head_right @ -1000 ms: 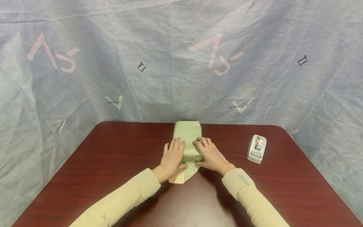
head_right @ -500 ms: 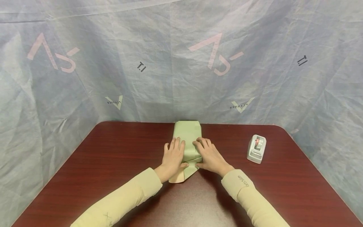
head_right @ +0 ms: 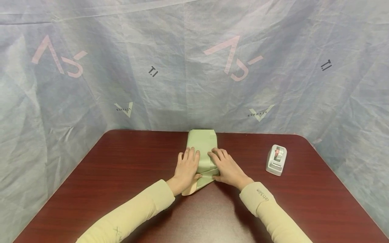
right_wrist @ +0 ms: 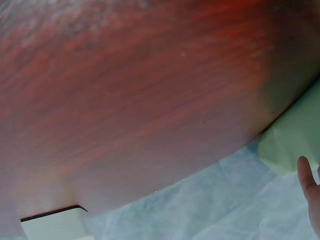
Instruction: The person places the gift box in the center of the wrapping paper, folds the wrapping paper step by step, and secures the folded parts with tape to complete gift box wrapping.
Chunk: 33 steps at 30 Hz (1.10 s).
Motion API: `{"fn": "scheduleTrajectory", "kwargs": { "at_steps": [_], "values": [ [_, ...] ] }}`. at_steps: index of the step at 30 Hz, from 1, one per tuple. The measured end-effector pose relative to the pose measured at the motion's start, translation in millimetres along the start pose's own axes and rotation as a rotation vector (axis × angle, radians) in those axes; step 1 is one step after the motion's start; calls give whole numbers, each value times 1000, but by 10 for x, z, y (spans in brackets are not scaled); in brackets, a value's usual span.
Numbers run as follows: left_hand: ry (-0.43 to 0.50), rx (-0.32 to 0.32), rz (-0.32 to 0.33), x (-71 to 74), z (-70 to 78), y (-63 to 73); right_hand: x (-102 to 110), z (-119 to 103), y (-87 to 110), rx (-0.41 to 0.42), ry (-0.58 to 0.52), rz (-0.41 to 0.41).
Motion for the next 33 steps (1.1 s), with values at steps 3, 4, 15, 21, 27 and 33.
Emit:
{"fn": "scheduleTrajectory", "kwargs": {
  "at_steps": [3, 4, 15, 21, 27, 33],
  "values": [
    [-12, 1, 3, -1, 3, -1, 22, 22, 11, 9, -62, 9],
    [-13, 3, 3, 0, 3, -1, 27, 29, 14, 12, -79, 11],
    [-24, -4, 10, 38, 6, 6, -24, 4, 19, 17, 84, 19],
    [13, -27, -34, 59, -19, 7, -24, 34, 26, 35, 38, 30],
    [115, -53, -73, 49, -72, -15, -13, 29, 28, 47, 65, 30],
    [127, -69, -85, 22, -85, -55, 38, 70, 29, 3, -97, 31]
  ]
}}
Point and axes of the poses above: each hand's wrist, its own y-axis away from the middle knuckle, its own x-axis out of the back of the hand, z = x × y, the point moved 4 cm from there along -y, towards the middle knuckle, and after that the axes turned 11 degrees about -z, right-handed, at the moved point
